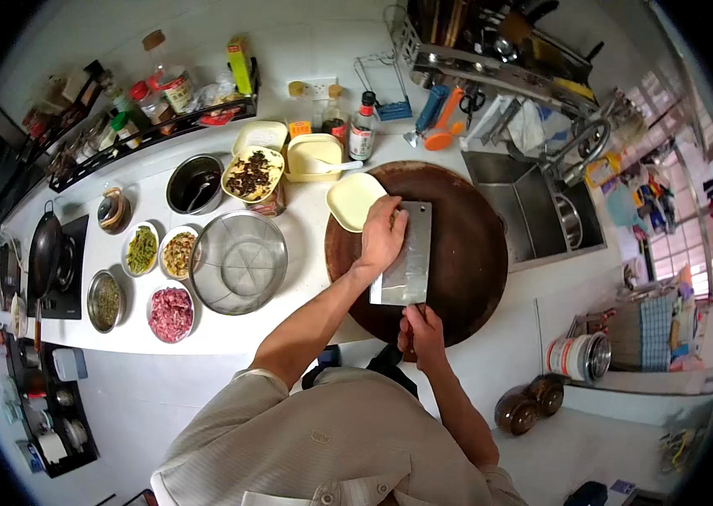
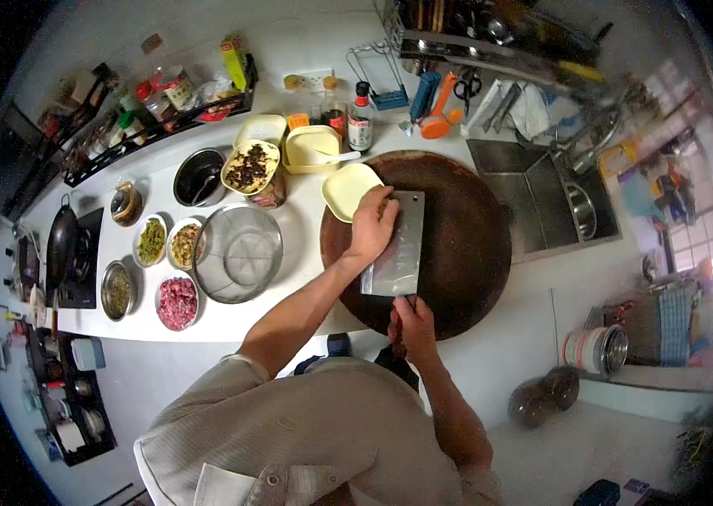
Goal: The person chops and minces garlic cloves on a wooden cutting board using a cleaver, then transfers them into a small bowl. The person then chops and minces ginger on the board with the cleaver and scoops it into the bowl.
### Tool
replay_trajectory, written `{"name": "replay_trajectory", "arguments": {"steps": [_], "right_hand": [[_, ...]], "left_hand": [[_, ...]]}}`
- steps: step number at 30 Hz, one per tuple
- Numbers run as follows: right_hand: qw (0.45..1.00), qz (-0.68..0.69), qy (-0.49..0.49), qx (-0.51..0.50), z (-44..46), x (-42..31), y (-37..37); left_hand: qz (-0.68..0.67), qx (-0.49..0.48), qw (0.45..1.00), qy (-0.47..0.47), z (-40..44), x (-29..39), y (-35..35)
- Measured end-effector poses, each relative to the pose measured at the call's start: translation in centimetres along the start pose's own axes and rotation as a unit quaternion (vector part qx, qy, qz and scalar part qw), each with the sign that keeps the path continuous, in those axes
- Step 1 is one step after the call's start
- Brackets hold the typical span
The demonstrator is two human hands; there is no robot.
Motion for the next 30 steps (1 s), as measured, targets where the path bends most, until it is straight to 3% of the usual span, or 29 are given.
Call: {"name": "replay_trajectory", "arguments": {"steps": [4, 18, 26, 29, 30], "right_hand": [[0.997, -0.061, -0.019, -0.046, 3.2, -3.2, 2.5], [0.982, -0.167, -0.031, -0.078, 4.6, -7.9, 3.1], [0.979, -0.179, -0.064, -0.072, 4.6, -8.1, 0.7], [0.982, -0.166, -0.068, -0.064, 4.3, -8.8, 1.2], [0.982, -0.166, -0.068, -0.065, 4.3, -8.9, 1.2]], "left_hand": [[0.076, 0.053, 0.995, 0.048, 2.9, -1.2, -2.2], [0.154, 0.113, 0.981, 0.023, 5.1, -6.0, -3.3], [0.228, 0.107, 0.968, 0.010, 5.3, -7.6, -4.3], [0.225, 0.053, 0.973, 0.016, 5.6, -3.9, -3.8], [0.221, 0.049, 0.972, 0.062, 5.1, -2.5, -3.3]]}}
Point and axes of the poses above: each hand's wrist, its own z-axis towards the middle knuckle, its own y-axis out of the palm, x = y × z, the point moved 9 cm from there along z, towards the middle knuckle, and after that the axes turned 5 degrees about -x, right-handed, at the moved point
